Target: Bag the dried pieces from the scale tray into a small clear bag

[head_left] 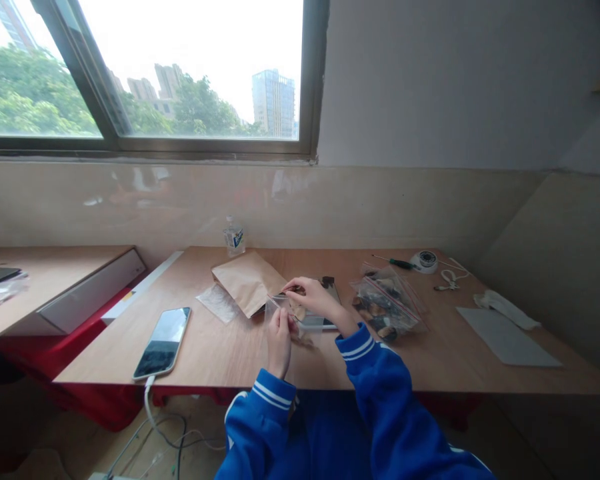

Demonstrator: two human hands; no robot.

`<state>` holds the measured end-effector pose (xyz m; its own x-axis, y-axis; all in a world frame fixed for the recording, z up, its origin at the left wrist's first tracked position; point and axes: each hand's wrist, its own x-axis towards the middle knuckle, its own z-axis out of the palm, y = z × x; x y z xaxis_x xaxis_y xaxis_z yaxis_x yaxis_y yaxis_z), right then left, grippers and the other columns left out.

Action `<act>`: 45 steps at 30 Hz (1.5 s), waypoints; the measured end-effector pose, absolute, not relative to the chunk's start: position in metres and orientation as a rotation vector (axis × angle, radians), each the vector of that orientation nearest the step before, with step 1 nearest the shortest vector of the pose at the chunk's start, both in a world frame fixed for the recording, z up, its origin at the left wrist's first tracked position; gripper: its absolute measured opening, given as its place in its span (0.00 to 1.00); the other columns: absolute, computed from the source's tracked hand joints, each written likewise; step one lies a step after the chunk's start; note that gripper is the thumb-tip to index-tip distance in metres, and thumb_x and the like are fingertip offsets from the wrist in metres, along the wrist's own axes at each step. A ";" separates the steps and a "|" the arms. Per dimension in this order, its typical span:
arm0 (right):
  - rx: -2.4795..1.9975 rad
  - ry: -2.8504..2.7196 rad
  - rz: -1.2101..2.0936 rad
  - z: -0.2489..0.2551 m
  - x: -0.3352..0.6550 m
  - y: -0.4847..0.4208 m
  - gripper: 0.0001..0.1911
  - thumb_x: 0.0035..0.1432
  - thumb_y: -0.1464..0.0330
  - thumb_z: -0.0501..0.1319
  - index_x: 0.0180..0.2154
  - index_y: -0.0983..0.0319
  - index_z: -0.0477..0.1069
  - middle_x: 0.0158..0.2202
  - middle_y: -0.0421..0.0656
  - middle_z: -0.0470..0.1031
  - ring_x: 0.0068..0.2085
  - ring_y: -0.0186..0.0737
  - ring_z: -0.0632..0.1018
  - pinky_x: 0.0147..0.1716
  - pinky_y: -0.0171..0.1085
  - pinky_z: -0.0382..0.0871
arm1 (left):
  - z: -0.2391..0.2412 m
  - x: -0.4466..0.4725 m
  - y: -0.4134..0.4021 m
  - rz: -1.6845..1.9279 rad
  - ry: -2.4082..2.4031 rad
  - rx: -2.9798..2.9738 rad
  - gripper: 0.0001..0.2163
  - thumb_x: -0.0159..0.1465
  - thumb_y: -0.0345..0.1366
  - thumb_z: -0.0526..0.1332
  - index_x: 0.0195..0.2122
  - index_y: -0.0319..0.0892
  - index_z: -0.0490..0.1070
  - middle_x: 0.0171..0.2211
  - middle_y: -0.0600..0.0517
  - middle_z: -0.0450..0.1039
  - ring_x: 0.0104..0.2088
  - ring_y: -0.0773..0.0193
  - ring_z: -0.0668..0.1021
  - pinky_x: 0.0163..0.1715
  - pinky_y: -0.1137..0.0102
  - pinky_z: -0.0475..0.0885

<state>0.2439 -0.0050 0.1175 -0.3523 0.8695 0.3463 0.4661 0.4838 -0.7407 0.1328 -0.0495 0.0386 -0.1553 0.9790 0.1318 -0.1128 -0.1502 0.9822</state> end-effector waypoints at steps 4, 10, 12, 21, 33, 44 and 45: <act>-1.137 -2.120 0.667 0.109 0.242 -0.006 0.08 0.54 0.74 0.59 0.36 0.64 0.75 0.36 0.44 0.77 0.36 0.35 0.75 0.37 0.33 0.66 | 0.041 0.132 -0.052 1.478 1.133 1.082 0.18 0.61 0.50 0.52 0.21 0.42 0.58 0.18 0.57 0.60 0.21 0.70 0.65 0.23 0.74 0.62; -1.156 -2.116 0.605 0.102 0.243 -0.003 0.09 0.57 0.72 0.58 0.37 0.63 0.76 0.35 0.44 0.77 0.36 0.35 0.75 0.36 0.33 0.66 | 0.039 0.132 -0.053 1.485 1.089 1.081 0.19 0.61 0.50 0.52 0.21 0.42 0.58 0.19 0.57 0.59 0.21 0.70 0.65 0.24 0.74 0.64; -1.163 -2.083 0.585 0.102 0.243 -0.004 0.09 0.57 0.71 0.58 0.38 0.63 0.75 0.37 0.45 0.77 0.36 0.35 0.75 0.36 0.33 0.66 | 0.037 0.132 -0.053 1.478 1.081 1.109 0.18 0.61 0.50 0.52 0.21 0.42 0.58 0.19 0.57 0.60 0.22 0.70 0.66 0.25 0.74 0.64; -1.197 -1.976 0.489 0.086 0.262 0.008 0.17 0.62 0.63 0.50 0.37 0.62 0.75 0.37 0.44 0.76 0.38 0.37 0.74 0.41 0.35 0.65 | 0.034 0.128 -0.055 1.477 1.098 1.166 0.19 0.63 0.50 0.50 0.21 0.42 0.59 0.19 0.56 0.61 0.22 0.69 0.66 0.26 0.73 0.63; -1.843 -1.816 0.121 0.002 0.312 0.068 0.18 0.59 0.64 0.54 0.50 0.60 0.69 0.51 0.53 0.66 0.53 0.49 0.67 0.50 0.45 0.58 | 0.045 0.127 -0.070 1.449 1.103 1.166 0.20 0.60 0.54 0.52 0.21 0.42 0.58 0.19 0.56 0.59 0.22 0.69 0.65 0.26 0.72 0.63; -1.698 -1.647 0.253 0.039 0.329 0.050 0.19 0.63 0.59 0.46 0.43 0.64 0.69 0.33 0.44 0.74 0.33 0.37 0.74 0.33 0.34 0.65 | 0.048 0.132 -0.069 1.454 1.096 1.153 0.19 0.61 0.52 0.52 0.21 0.43 0.58 0.19 0.57 0.60 0.22 0.69 0.65 0.26 0.72 0.63; -1.652 -1.614 0.290 0.049 0.325 0.046 0.21 0.64 0.57 0.45 0.44 0.64 0.68 0.32 0.44 0.74 0.31 0.36 0.74 0.31 0.33 0.65 | 0.047 0.133 -0.069 1.454 1.095 1.140 0.19 0.60 0.52 0.52 0.21 0.43 0.58 0.19 0.57 0.60 0.21 0.69 0.65 0.26 0.72 0.63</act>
